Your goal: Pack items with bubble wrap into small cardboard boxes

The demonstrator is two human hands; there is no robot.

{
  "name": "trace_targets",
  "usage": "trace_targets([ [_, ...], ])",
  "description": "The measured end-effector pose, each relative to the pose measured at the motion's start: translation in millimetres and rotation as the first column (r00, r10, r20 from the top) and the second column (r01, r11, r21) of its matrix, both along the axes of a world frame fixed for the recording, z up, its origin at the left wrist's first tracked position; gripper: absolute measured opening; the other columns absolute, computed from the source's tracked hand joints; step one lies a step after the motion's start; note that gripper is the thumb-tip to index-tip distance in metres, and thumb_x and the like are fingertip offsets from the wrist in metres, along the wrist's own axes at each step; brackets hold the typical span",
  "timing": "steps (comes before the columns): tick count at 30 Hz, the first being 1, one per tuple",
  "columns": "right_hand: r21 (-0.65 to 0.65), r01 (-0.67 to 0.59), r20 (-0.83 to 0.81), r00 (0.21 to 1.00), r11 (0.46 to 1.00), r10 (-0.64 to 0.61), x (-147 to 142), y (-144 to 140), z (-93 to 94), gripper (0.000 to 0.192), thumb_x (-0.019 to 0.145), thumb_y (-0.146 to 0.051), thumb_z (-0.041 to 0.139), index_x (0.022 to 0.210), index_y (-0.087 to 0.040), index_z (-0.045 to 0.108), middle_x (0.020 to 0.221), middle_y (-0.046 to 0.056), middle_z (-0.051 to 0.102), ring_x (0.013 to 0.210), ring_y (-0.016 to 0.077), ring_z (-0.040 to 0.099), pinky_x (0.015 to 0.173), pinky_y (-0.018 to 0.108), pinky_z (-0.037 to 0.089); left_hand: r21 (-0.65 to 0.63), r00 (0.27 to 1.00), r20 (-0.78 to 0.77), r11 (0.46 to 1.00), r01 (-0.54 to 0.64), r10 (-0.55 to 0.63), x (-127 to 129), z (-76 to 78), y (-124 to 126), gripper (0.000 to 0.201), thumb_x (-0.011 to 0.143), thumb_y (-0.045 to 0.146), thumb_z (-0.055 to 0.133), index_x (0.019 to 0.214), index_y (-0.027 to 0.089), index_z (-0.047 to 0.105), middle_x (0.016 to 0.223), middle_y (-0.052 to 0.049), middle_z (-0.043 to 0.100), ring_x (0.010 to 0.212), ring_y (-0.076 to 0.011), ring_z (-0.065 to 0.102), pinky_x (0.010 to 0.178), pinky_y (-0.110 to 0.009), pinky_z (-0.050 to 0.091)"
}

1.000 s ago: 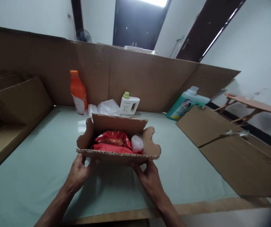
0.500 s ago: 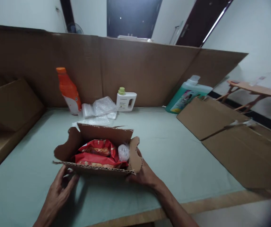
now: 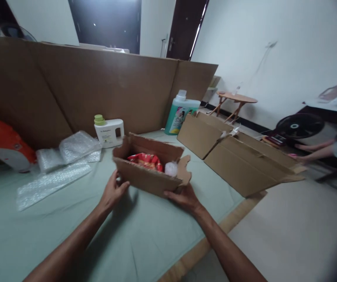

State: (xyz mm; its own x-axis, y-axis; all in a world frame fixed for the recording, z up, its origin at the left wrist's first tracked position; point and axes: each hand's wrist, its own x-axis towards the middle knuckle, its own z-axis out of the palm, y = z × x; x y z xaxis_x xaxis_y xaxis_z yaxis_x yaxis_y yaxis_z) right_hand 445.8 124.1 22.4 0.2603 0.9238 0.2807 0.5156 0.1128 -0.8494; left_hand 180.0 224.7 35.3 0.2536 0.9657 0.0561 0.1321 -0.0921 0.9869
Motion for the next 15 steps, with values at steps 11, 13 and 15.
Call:
trace_targets([
  [11, 0.222, 0.506, 0.113, 0.836, 0.834, -0.537, 124.1, 57.8, -3.1, 0.109, 0.068, -0.044, 0.076, 0.155, -0.014, 0.017, 0.155, 0.022, 0.038, 0.137, 0.0301, 0.047, 0.112, 0.046, 0.040, -0.105, 0.847, 0.179, 0.846, 0.523, -0.501, 211.5, -27.7, 57.5, 0.116, 0.058, 0.026, 0.082, 0.157, 0.010, 0.024, 0.164, -0.022, 0.024, 0.149, -0.0434, 0.024, 0.121, -0.057, 0.022],
  [13, 0.225, 0.537, 0.157, 0.803, 0.813, -0.574, 131.2, 65.9, -6.5, 0.111, 0.069, -0.042, 0.076, 0.156, -0.013, 0.013, 0.157, 0.023, 0.035, 0.143, 0.0310, 0.039, 0.117, 0.047, 0.033, -0.082, 0.830, 0.171, 0.832, 0.549, -0.531, 227.8, -31.1, 61.4, 0.115, 0.059, 0.025, 0.081, 0.157, 0.008, 0.024, 0.164, -0.022, 0.023, 0.150, -0.0420, 0.023, 0.123, -0.055, 0.018],
  [15, 0.241, 0.552, 0.176, 0.784, 0.798, -0.595, 136.3, 70.7, -10.0, 0.111, 0.070, -0.041, 0.076, 0.156, -0.011, 0.012, 0.157, 0.024, 0.034, 0.146, 0.0314, 0.035, 0.120, 0.048, 0.029, -0.056, 0.816, 0.171, 0.822, 0.567, -0.552, 243.2, -32.2, 67.9, 0.113, 0.061, 0.023, 0.080, 0.158, 0.008, 0.024, 0.165, -0.021, 0.022, 0.151, -0.0403, 0.022, 0.123, -0.053, 0.019],
])
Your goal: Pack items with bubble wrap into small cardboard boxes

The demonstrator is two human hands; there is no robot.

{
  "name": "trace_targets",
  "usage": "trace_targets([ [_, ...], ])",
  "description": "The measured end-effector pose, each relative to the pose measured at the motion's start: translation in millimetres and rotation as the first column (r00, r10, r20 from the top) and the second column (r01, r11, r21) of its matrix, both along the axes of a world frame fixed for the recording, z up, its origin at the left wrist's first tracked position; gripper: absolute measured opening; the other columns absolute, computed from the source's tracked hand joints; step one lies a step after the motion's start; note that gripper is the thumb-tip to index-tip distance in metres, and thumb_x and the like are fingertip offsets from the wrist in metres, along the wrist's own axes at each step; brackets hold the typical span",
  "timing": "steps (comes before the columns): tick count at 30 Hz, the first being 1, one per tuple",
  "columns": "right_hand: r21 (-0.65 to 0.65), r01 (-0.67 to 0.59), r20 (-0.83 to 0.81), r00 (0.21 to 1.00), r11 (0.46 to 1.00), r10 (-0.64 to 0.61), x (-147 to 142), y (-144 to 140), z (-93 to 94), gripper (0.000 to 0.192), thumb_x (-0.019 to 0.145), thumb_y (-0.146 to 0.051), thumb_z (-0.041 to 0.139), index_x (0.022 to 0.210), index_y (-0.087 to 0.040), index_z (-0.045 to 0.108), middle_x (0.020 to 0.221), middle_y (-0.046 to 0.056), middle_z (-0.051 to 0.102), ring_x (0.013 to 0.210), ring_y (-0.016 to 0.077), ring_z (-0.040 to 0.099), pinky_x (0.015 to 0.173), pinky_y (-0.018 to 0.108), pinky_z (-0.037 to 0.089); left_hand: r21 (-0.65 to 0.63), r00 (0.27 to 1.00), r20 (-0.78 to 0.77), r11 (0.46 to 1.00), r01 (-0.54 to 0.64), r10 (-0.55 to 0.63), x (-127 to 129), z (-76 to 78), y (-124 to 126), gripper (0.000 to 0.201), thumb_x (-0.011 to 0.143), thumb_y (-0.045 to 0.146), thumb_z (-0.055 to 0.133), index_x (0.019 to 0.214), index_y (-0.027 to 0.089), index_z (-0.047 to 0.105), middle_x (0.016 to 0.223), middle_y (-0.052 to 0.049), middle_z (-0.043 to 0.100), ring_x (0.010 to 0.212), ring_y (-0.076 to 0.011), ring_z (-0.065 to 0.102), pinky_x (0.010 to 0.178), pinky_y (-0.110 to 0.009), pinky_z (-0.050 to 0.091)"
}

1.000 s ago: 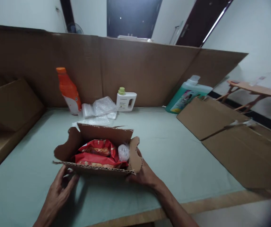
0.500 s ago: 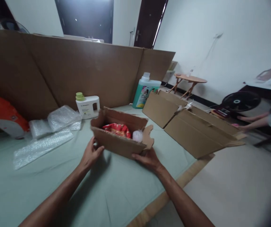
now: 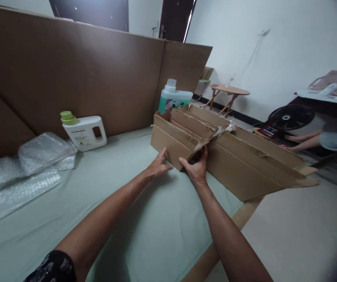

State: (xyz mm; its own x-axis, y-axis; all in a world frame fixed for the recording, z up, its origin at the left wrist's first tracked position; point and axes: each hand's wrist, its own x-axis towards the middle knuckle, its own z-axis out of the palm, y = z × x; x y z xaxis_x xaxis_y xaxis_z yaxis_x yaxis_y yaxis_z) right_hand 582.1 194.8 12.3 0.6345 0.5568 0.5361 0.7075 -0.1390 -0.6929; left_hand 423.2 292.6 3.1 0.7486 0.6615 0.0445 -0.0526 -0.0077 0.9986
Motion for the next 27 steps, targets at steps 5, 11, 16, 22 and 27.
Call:
trace_targets([
  [5, 0.096, 0.044, -0.011, 0.999, 0.994, -0.043, 10.4, 5.7, -10.1, 0.118, 0.062, -0.040, 0.082, 0.156, -0.008, 0.017, 0.157, 0.026, 0.033, 0.147, 0.0354, 0.033, 0.121, 0.051, 0.025, 0.040, 0.999, 0.041, 0.999, 0.011, -0.013, 28.8, -6.4, 13.2, 0.113, 0.062, 0.022, 0.079, 0.160, 0.017, 0.022, 0.166, -0.015, 0.023, 0.152, -0.0374, 0.022, 0.123, -0.051, 0.023],
  [11, 0.123, 0.030, -0.001, 1.000, 0.992, -0.030, 16.6, 7.5, -22.8, 0.113, 0.067, -0.044, 0.081, 0.156, -0.008, 0.020, 0.157, 0.025, 0.034, 0.147, 0.0349, 0.033, 0.121, 0.052, 0.026, 0.071, 0.998, 0.057, 0.997, -0.003, -0.001, 34.4, -24.0, 15.2, 0.108, 0.064, 0.023, 0.079, 0.158, 0.024, 0.028, 0.164, -0.011, 0.030, 0.150, -0.0366, 0.026, 0.123, -0.052, 0.024],
  [16, 0.124, 0.063, 0.024, 0.998, 0.990, -0.066, 15.0, 8.4, -25.2, 0.110, 0.067, -0.047, 0.081, 0.154, -0.008, 0.026, 0.153, 0.025, 0.040, 0.144, 0.0338, 0.037, 0.121, 0.052, 0.027, 0.109, 0.999, 0.040, 0.994, -0.016, 0.012, 41.2, -27.8, 18.7, 0.107, 0.065, 0.023, 0.078, 0.159, 0.021, 0.026, 0.165, -0.013, 0.027, 0.149, -0.0374, 0.029, 0.122, -0.052, 0.026],
  [22, 0.026, 0.094, 0.027, 0.995, 0.995, -0.095, 10.9, 1.0, -31.5, 0.106, 0.071, -0.054, 0.076, 0.152, -0.005, 0.029, 0.152, 0.027, 0.041, 0.143, 0.0343, 0.038, 0.118, 0.050, 0.030, 0.192, 1.000, -0.025, 0.981, -0.010, 0.015, 36.3, -27.6, 14.4, 0.102, 0.069, 0.024, 0.074, 0.158, 0.015, 0.025, 0.163, -0.017, 0.031, 0.149, -0.0356, 0.030, 0.123, -0.052, 0.024],
  [27, -0.275, 0.145, 0.059, 0.989, 0.951, -0.133, 11.1, -9.7, -41.3, 0.095, 0.076, -0.057, 0.068, 0.147, -0.003, 0.037, 0.141, 0.028, 0.054, 0.130, 0.0361, 0.052, 0.105, 0.048, 0.043, 0.317, 0.996, -0.090, 0.948, 0.008, 0.022, -5.7, -27.1, -16.4, 0.092, 0.072, 0.023, 0.069, 0.155, 0.010, 0.031, 0.161, -0.020, 0.034, 0.149, -0.0344, 0.031, 0.125, -0.051, 0.019],
])
